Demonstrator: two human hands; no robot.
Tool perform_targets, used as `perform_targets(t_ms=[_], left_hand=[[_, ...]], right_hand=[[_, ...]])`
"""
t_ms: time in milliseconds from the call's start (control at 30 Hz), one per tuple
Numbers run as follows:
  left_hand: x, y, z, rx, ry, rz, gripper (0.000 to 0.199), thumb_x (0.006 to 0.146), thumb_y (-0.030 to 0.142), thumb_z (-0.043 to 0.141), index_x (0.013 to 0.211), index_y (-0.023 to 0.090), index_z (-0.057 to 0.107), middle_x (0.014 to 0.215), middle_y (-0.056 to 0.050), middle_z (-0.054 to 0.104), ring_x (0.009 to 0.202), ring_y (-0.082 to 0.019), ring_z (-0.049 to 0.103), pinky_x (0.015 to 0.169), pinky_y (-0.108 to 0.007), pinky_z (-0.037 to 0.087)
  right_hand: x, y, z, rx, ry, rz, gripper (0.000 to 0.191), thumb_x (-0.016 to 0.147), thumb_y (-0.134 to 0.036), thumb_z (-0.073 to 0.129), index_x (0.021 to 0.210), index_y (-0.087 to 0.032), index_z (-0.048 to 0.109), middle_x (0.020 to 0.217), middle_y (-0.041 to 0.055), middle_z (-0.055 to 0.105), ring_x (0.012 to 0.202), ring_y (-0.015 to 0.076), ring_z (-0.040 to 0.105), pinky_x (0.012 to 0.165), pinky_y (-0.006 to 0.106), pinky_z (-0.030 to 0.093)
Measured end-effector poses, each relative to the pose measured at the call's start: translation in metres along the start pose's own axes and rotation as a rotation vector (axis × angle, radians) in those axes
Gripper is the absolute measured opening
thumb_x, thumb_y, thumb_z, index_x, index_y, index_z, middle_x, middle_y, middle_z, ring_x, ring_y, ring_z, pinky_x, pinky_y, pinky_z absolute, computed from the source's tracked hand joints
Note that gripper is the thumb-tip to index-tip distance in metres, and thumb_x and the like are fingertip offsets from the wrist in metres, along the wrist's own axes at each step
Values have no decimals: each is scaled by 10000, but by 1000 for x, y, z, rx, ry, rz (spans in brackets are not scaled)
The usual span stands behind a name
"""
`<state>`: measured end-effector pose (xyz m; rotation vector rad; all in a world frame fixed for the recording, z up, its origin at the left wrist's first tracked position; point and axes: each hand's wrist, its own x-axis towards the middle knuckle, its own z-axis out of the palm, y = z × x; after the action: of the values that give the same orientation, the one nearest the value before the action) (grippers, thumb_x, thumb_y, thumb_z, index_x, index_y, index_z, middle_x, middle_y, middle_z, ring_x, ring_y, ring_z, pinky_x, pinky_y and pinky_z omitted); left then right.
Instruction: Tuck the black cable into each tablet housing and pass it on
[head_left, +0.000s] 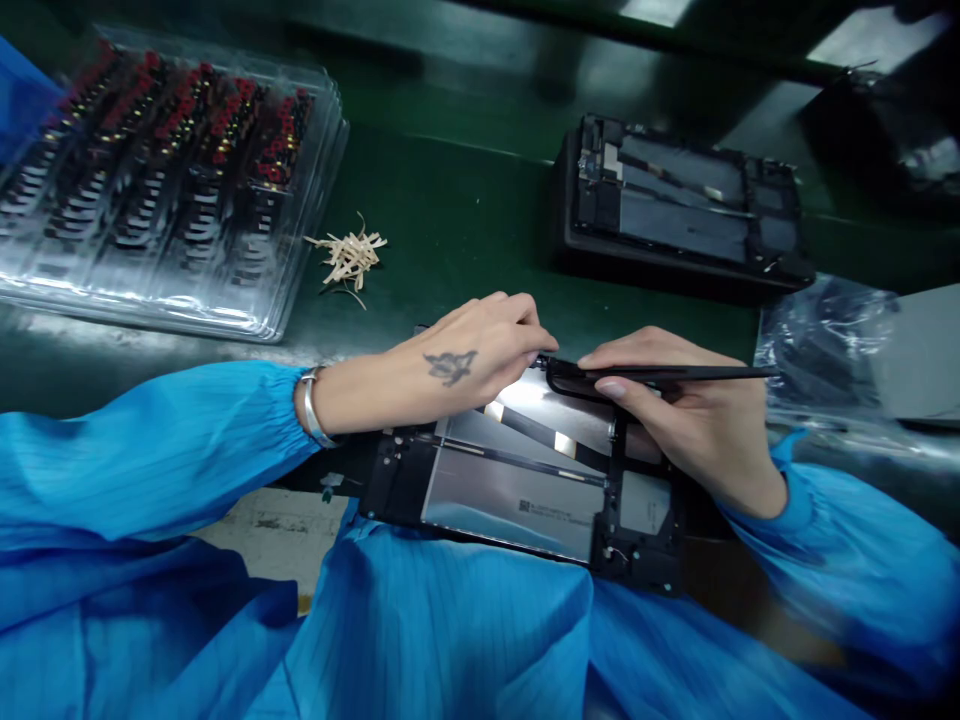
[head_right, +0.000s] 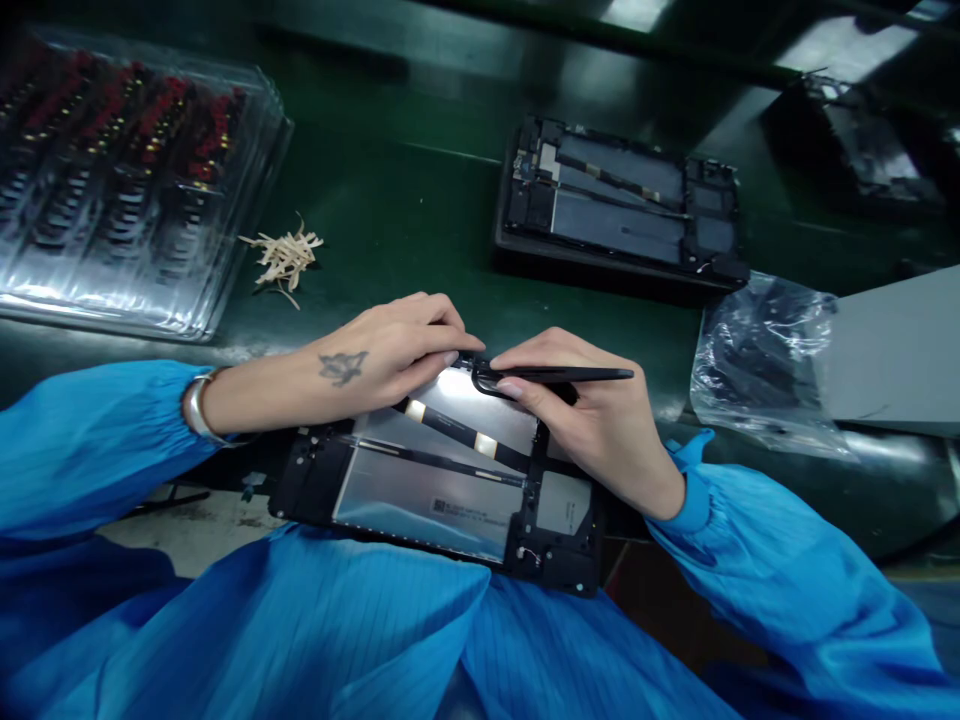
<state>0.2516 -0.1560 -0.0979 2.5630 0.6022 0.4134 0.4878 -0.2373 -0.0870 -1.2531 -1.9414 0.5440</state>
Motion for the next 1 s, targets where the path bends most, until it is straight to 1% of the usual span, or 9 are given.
perform_targets(t_ms=[200, 367, 433, 567, 700, 767, 867, 933, 1000], left_hand=[[-1, 5, -2, 339, -58, 112, 357, 1046, 128, 440, 1308, 143, 682, 1154, -125, 656, 967, -245, 601, 740, -342, 450], [4, 13, -10, 649, -73, 327, 309, 1034, 56, 407, 1061, 82, 714, 997, -152, 657, 965, -271, 601, 733, -370, 401], [13, 12, -17, 557, -138, 301, 248, 1037, 85, 463, 1027, 98, 710, 1012, -139, 658, 939, -247, 600, 721, -348, 390], [36, 3, -32, 88, -343, 178, 156, 1052, 233, 577, 1089, 132, 689, 1072, -81, 662, 904, -168, 604, 733, -265, 414], [51, -13, -35, -154, -415, 86, 151, 1025, 255, 601, 1019, 147, 707, 941, -28, 682, 849, -135, 613, 749, -238, 418], [56, -23, -33, -215, -413, 6, 164, 995, 274, 616, 996, 145, 718, 911, -26, 699, 813, -133, 617, 717, -242, 413], [61, -38, -36, -379, -374, -172, 209, 912, 349, 692, 930, 143, 717, 864, -33, 711, 769, -141, 622, 659, -244, 415], [62, -43, -44, -486, -342, -272, 225, 867, 372, 726, 903, 151, 712, 801, -28, 698, 703, -136, 606, 605, -239, 408], [63, -43, -56, -540, -318, -292, 200, 853, 353, 730, 898, 159, 709, 750, -22, 684, 636, -123, 580, 555, -229, 390]], right_hand=[[-1, 2, 0, 17, 8, -18, 101, 945, -236, 748, 1019, -279, 802, 969, -7, 786, 881, 158, 732, 758, 283, 593], [-4, 4, 0, 31, 183, 79, 97, 954, -247, 734, 992, -286, 815, 928, -4, 779, 822, 158, 722, 708, 301, 568], [-3, 7, 1, 139, 282, 121, 102, 951, -240, 739, 1002, -271, 822, 810, -5, 749, 714, 151, 701, 667, 313, 568], [3, 9, -2, 409, 368, 101, 185, 972, -213, 710, 1124, -242, 811, 572, -30, 619, 550, 161, 639, 618, 352, 571], [-4, -5, -16, 423, 357, 56, 282, 1011, -189, 625, 1254, -258, 752, 663, 3, 710, 648, 227, 731, 693, 426, 630], [-17, -15, -23, 309, 294, 26, 285, 1011, -154, 592, 1214, -290, 739, 808, 14, 780, 792, 252, 786, 805, 449, 669], [-39, -29, -24, 93, 69, -137, 302, 974, -139, 619, 1196, -322, 708, 1058, 4, 817, 963, 234, 804, 853, 344, 696], [-51, -34, -16, 20, -90, -280, 315, 971, -187, 658, 1270, -287, 661, 1230, 45, 785, 1105, 232, 776, 902, 312, 687], [-57, -34, -5, -97, -164, -421, 343, 987, -255, 677, 1322, -208, 619, 1350, 124, 728, 1276, 257, 698, 1044, 375, 637]])
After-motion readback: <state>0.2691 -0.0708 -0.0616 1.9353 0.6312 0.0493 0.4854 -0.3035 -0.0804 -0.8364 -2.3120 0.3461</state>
